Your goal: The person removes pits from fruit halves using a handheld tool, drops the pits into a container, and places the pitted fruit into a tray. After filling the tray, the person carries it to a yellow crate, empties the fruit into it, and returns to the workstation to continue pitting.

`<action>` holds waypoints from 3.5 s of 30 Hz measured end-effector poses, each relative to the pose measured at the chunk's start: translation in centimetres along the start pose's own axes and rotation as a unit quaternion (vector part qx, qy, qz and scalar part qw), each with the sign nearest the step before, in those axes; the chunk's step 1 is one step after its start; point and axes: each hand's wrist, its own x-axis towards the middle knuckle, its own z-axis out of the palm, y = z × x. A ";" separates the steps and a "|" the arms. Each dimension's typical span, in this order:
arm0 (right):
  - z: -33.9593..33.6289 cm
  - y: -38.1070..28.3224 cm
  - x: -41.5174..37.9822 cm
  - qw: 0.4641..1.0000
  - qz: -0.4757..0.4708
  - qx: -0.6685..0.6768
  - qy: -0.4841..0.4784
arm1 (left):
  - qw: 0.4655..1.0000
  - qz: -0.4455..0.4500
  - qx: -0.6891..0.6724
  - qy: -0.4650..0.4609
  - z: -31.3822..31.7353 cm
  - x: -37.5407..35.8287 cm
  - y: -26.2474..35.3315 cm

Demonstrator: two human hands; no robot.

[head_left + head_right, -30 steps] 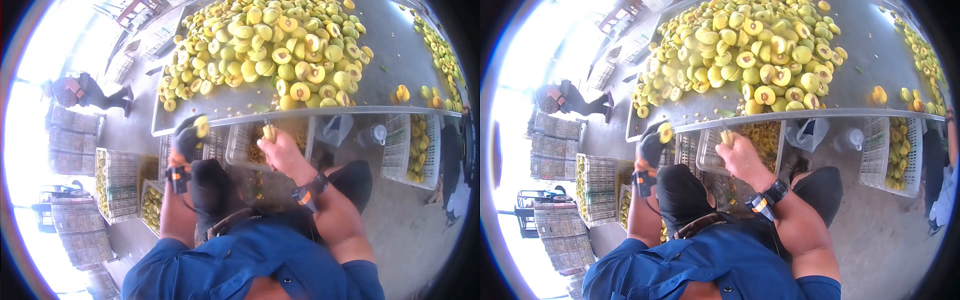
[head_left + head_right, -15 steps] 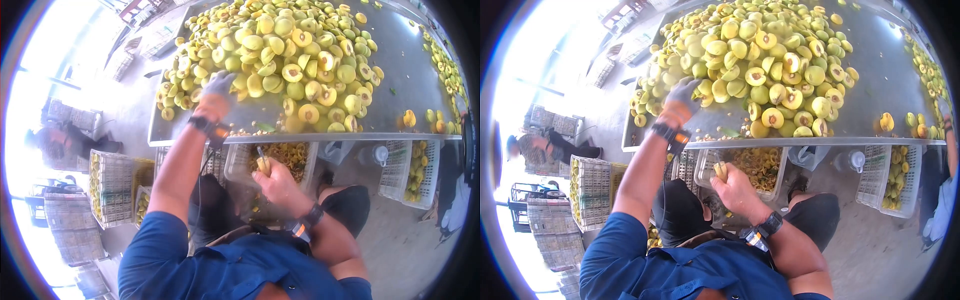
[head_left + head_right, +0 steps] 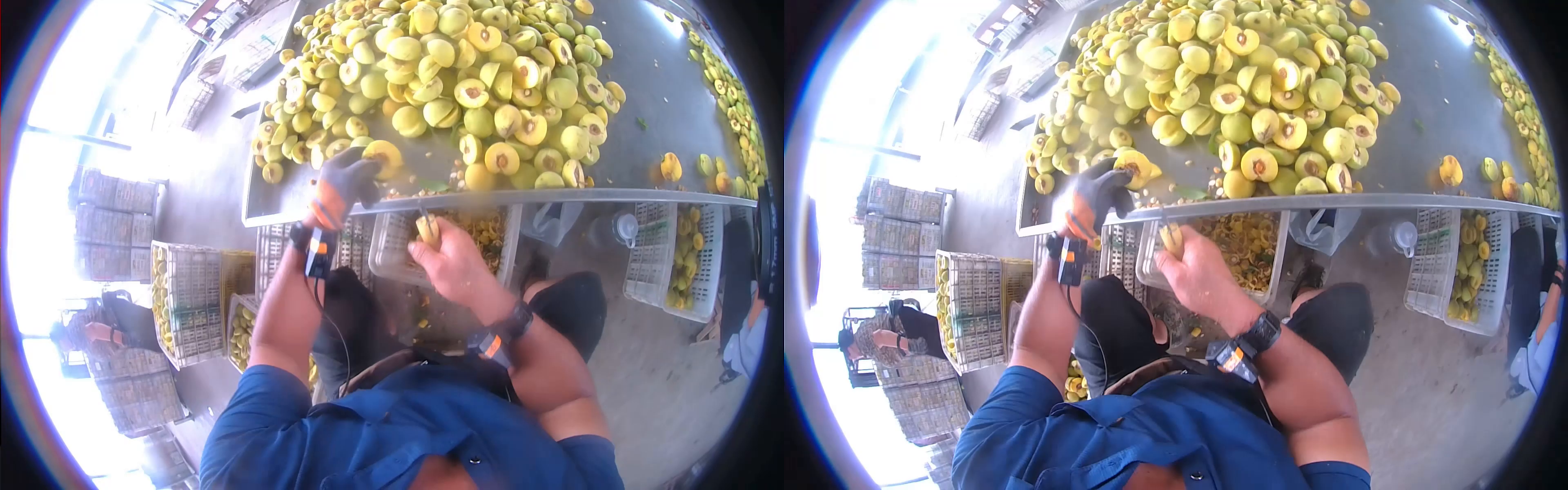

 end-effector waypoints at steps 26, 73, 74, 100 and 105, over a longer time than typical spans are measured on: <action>0.0 0.9 -0.7 0.992 0.039 0.061 -0.100 | 0.905 0.272 0.282 0.167 8.7 -6.4 -0.9; -0.7 -0.4 -1.6 0.985 -0.046 -0.164 0.026 | 0.942 0.243 0.225 0.061 6.5 -5.3 -3.4; -0.7 -0.4 -1.9 0.981 -0.032 -0.189 0.016 | 0.937 0.246 0.241 0.054 6.7 -5.5 -2.9; 0.6 0.9 -1.4 0.978 0.016 -0.208 0.011 | 0.925 0.201 0.206 0.248 12.0 -7.7 -2.3; 0.2 2.4 -1.2 0.996 -0.055 -0.043 -0.057 | 0.958 0.155 0.086 0.224 12.1 -7.8 -1.9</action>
